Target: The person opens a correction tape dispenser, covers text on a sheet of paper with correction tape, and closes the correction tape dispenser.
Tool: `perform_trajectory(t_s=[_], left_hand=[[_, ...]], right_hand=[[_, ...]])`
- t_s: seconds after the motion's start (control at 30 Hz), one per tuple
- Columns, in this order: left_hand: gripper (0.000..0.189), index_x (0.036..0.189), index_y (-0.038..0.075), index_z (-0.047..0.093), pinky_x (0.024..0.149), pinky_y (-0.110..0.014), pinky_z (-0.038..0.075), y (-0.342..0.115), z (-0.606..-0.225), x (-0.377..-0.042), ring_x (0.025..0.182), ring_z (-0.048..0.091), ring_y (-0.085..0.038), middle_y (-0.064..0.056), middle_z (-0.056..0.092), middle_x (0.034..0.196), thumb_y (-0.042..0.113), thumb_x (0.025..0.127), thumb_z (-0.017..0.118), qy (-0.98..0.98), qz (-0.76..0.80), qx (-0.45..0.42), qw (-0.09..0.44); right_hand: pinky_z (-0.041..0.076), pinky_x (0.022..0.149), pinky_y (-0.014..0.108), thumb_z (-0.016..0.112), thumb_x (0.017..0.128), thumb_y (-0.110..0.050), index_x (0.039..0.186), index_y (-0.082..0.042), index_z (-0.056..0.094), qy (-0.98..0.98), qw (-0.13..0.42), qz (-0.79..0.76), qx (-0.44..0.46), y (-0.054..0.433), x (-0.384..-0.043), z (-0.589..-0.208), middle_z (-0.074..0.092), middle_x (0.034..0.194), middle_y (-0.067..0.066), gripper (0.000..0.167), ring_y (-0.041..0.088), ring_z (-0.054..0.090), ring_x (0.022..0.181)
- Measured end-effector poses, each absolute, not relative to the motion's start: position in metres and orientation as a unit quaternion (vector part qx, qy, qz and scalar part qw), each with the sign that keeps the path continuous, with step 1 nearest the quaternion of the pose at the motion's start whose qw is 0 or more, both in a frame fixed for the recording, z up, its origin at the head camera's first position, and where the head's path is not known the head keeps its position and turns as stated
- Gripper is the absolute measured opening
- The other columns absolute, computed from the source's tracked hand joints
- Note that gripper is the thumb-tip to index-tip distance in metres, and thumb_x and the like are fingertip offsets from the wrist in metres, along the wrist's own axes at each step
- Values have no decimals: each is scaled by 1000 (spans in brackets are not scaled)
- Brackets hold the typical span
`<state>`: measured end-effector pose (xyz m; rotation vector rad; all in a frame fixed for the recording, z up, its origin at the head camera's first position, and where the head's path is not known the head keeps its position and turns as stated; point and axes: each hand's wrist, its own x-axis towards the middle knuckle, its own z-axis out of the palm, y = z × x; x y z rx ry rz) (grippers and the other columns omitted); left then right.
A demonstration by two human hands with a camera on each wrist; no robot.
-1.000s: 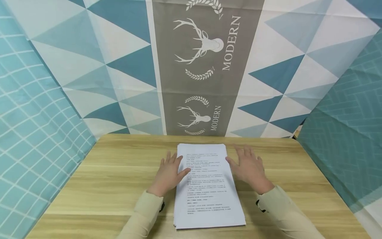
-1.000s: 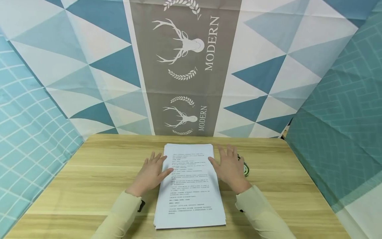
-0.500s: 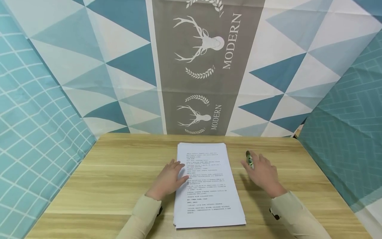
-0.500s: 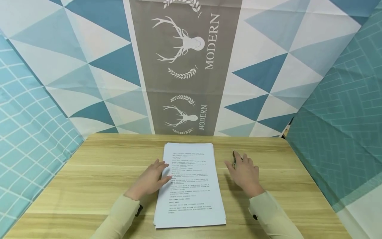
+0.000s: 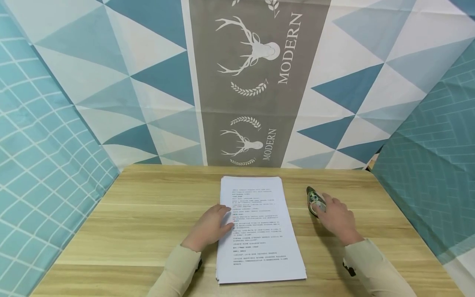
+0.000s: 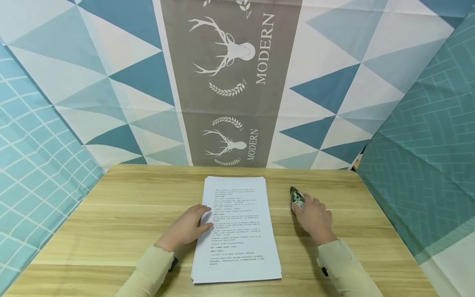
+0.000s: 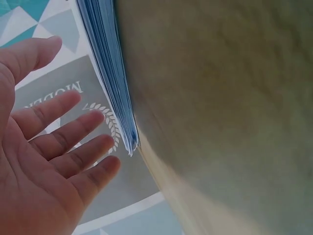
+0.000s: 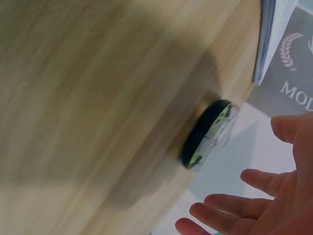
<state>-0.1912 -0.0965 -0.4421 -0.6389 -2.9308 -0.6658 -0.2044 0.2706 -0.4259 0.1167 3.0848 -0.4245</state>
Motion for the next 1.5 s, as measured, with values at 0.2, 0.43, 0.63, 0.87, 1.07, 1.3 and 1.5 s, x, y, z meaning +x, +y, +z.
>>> perform_trajectory(t_s=[0.2, 0.43, 0.63, 0.87, 1.07, 1.3, 1.5], left_hand=[[42, 111, -2, 62, 93, -41, 47, -95, -442, -192, 104, 59, -29, -15, 63, 110, 27, 83, 68, -955, -203, -215, 26], [39, 107, -3, 63, 88, -40, 48, -93, -441, -194, 97, 59, -26, -13, 63, 105, 24, 80, 71, -957, -197, -212, 8], [37, 102, -4, 65, 83, -37, 48, -91, -442, -197, 89, 56, -21, -11, 60, 100, 23, 78, 72, -959, -189, -210, 1], [36, 99, -5, 66, 77, -35, 47, -89, -440, -198, 82, 51, -18, -9, 58, 95, 22, 78, 73, -961, -186, -207, -9], [37, 99, -6, 66, 78, -35, 48, -89, -438, -199, 82, 52, -18, -9, 57, 94, 22, 77, 74, -962, -183, -203, -15], [37, 99, -6, 66, 79, -36, 48, -89, -437, -201, 82, 52, -19, -10, 57, 94, 22, 77, 74, -962, -182, -204, -16], [38, 100, -6, 66, 81, -37, 48, -89, -438, -203, 84, 53, -20, -10, 57, 96, 22, 77, 74, -962, -191, -196, -23]], right_hand=[[47, 71, 55, 38, 95, -50, 136, 12, 33, 985, 32, -165, 39, 282, -208, -427, 46, 120, 40, 74, 49, 54, 98], [45, 67, 43, 39, 96, -48, 129, 19, 34, 978, 70, -189, 55, 288, -212, -426, 50, 107, 37, 75, 33, 53, 83], [43, 64, 38, 39, 95, -50, 122, 19, 40, 972, 97, -204, 68, 293, -217, -428, 50, 103, 34, 74, 32, 50, 81], [45, 64, 36, 40, 94, -50, 113, 21, 49, 962, 112, -236, 77, 299, -222, -434, 58, 99, 31, 74, 28, 54, 77], [49, 73, 45, 41, 93, -53, 117, 21, 47, 959, 117, -246, 79, 304, -224, -439, 56, 108, 35, 78, 37, 58, 90], [45, 62, 34, 44, 92, -53, 110, 15, 53, 952, 107, -273, 85, 304, -226, -440, 60, 95, 25, 71, 28, 54, 78], [36, 54, 30, 48, 90, -55, 93, 4, 59, 947, 117, -285, 91, 301, -229, -438, 54, 73, 8, 61, 20, 47, 65]])
